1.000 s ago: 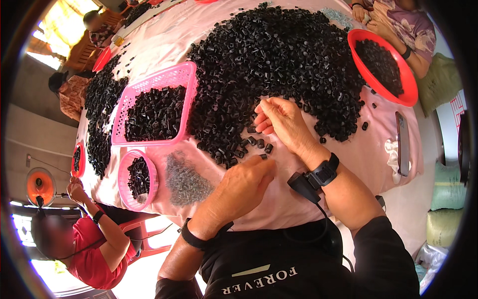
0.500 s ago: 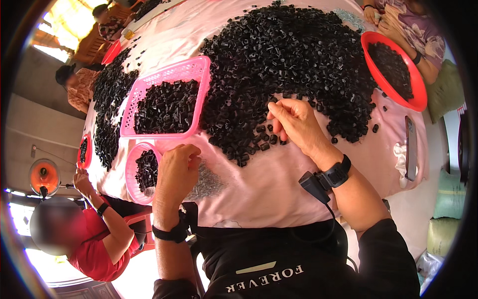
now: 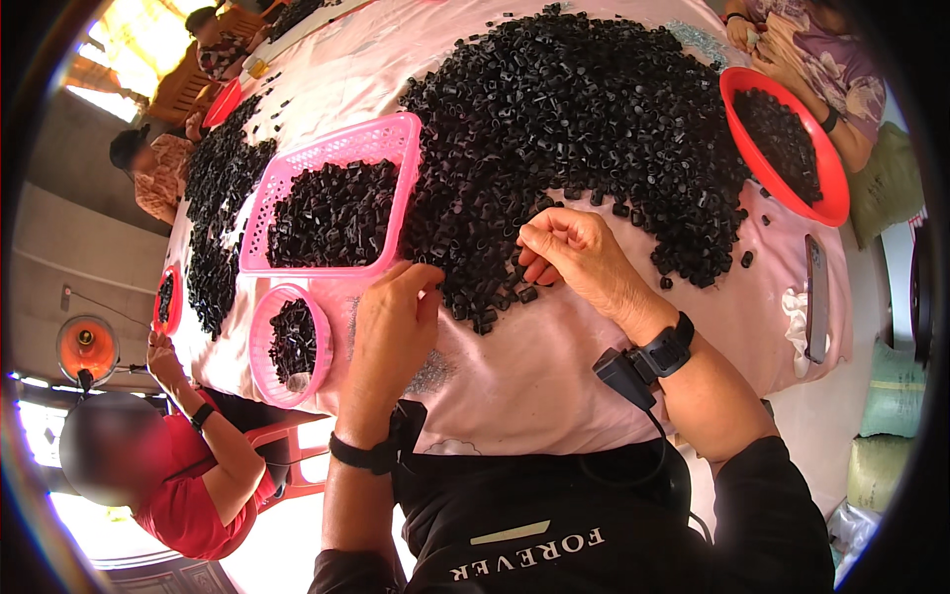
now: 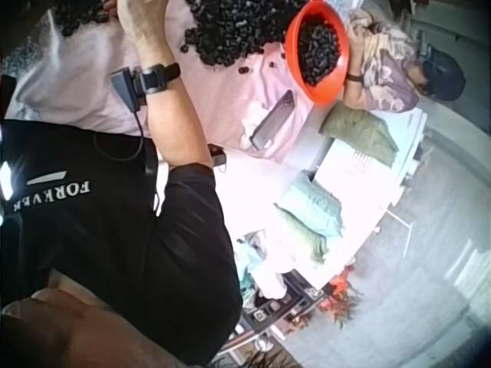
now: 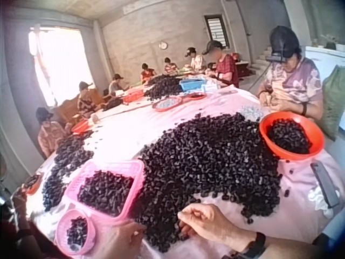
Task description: Sort and inspect small black plastic shoe components at a communal work table.
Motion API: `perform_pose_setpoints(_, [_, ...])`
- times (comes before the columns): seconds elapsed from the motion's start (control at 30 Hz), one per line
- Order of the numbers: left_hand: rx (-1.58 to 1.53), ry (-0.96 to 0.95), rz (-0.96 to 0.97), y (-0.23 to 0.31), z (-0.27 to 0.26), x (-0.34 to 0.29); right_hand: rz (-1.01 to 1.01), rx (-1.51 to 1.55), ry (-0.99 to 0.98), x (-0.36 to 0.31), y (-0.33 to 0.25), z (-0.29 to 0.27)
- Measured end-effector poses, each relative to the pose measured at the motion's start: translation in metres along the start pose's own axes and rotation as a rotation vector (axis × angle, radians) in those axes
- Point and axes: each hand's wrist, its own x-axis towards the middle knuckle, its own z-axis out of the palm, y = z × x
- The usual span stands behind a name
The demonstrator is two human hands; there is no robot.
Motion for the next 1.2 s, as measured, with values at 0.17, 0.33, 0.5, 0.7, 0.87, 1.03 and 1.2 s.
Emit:
perform_pose_setpoints(0.17, [0.067, -0.047, 0.02, 0.002, 0.012, 0.008, -0.036, 0.034, -0.031, 0.001, 0.0, -0.001])
perform_pose_setpoints(0.33, [0.06, -0.08, -0.01, 0.01, 0.016, 0.009, -0.049, 0.036, -0.054, 0.001, 0.0, 0.0])
perform_pose_setpoints(0.5, [0.0, -0.084, 0.022, 0.016, 0.02, 0.006, -0.077, -0.033, -0.118, 0.001, 0.003, 0.002])
perform_pose_setpoints(0.7, [-0.242, -0.031, 0.029, 0.032, 0.021, 0.004, -0.131, -0.07, -0.203, -0.001, 0.009, 0.005])
perform_pose_setpoints(0.87, [-0.283, 0.032, 0.099, 0.036, 0.023, 0.006, -0.127, -0.011, -0.257, -0.003, 0.003, 0.004])
perform_pose_setpoints(1.03, [-0.31, 0.089, 0.138, 0.045, 0.019, 0.008, 0.016, 0.132, -0.261, -0.002, 0.004, 0.004])
perform_pose_setpoints(1.2, [-0.353, 0.071, 0.112, 0.046, 0.018, 0.008, -0.047, 0.135, -0.245, -0.001, 0.01, 0.005])
